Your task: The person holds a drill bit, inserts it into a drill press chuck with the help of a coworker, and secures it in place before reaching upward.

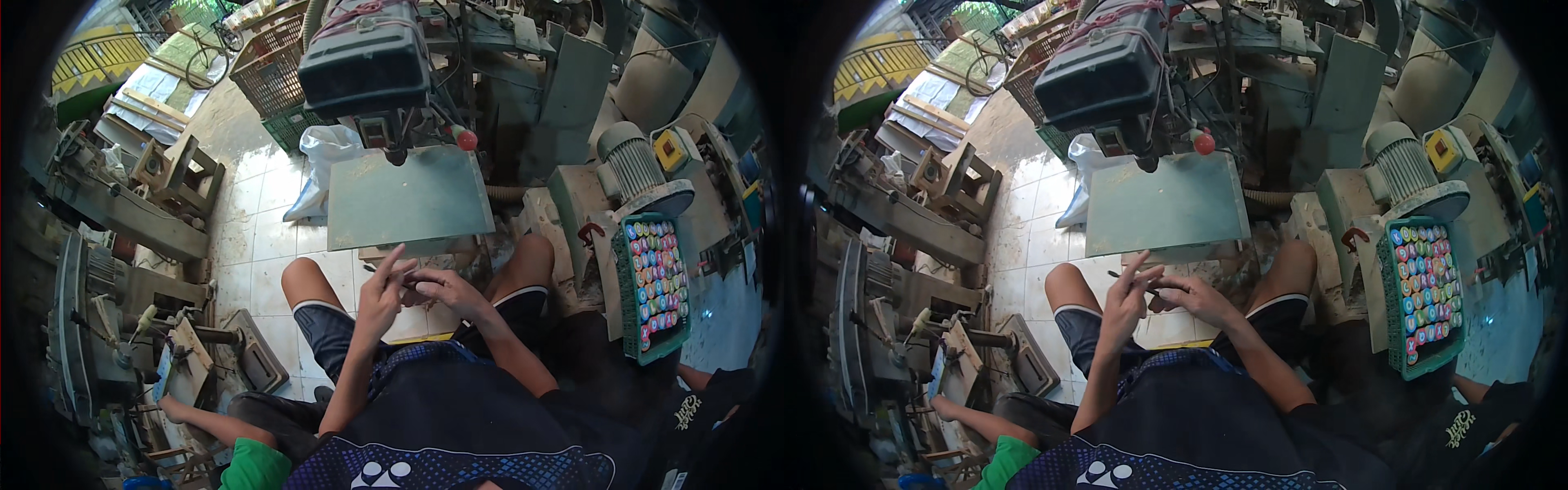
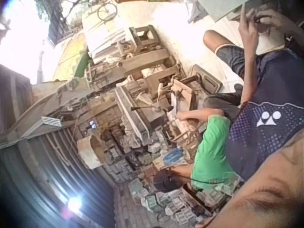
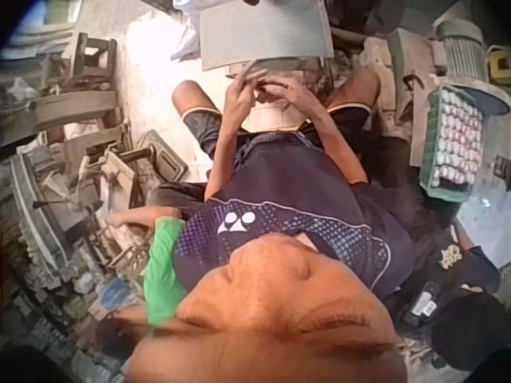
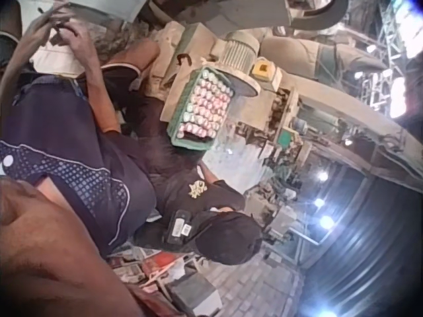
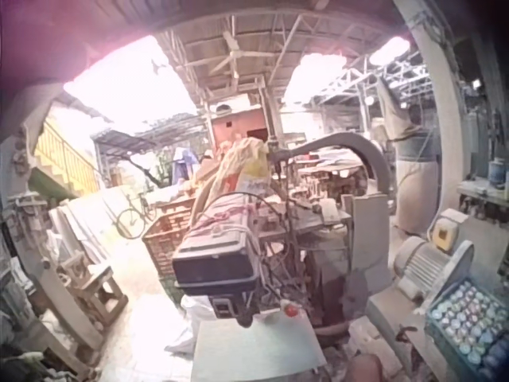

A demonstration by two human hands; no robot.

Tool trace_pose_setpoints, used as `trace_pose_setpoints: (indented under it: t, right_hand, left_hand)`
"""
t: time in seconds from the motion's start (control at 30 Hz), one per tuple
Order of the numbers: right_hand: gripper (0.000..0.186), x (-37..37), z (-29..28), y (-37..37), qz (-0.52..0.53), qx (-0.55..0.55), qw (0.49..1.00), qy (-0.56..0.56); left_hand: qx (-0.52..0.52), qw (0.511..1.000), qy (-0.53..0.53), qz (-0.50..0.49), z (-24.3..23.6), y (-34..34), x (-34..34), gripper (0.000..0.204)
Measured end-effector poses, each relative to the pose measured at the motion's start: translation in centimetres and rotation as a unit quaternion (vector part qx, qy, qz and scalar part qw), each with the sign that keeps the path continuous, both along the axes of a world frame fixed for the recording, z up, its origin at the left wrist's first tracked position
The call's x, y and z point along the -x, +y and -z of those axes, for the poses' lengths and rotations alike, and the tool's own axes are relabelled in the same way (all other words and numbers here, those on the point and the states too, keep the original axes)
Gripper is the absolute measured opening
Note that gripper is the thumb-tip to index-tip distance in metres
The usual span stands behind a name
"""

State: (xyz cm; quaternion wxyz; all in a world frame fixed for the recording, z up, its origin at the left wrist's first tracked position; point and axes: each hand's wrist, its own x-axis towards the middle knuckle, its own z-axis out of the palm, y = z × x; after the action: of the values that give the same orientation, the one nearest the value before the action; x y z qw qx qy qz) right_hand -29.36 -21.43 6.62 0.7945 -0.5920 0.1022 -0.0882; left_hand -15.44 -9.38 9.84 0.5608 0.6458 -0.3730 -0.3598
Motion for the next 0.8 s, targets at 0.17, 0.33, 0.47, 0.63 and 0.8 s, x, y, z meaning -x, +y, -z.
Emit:
trace_pose_setpoints:
  t: [0.17, 0.33, 0.47, 0.63, 0.8]
  right_hand:
    - [0.020, -1.6, 1.0, 1.3, 0.078, -0.037, 0.996, 0.022]
    - [0.018, -3.0, 3.0, 1.4, 0.118, -0.045, 0.991, -0.045]
    - [0.022, -5.0, 2.1, -2.2, 0.183, 0.116, 0.976, 0.013]
    - [0.033, -12.7, -2.5, -11.4, 0.481, 0.045, 0.868, -0.117]
    - [0.044, -12.4, -3.1, -12.6, 0.372, 0.394, 0.840, -0.016]
  left_hand:
    - [0.006, 0.999, -0.028, 0.017, -0.2, -0.9, 0.6, 0.042]
    - [0.008, 0.999, -0.037, 0.012, 0.8, -1.3, -1.5, 0.037]
    - [0.047, 0.998, 0.023, -0.031, 2.3, -0.7, -4.2, 0.034]
    - [0.071, 0.981, 0.122, -0.132, 3.7, 2.3, -7.1, 0.032]
    - [0.057, 0.978, 0.158, -0.126, 4.4, 4.7, -7.5, 0.028]
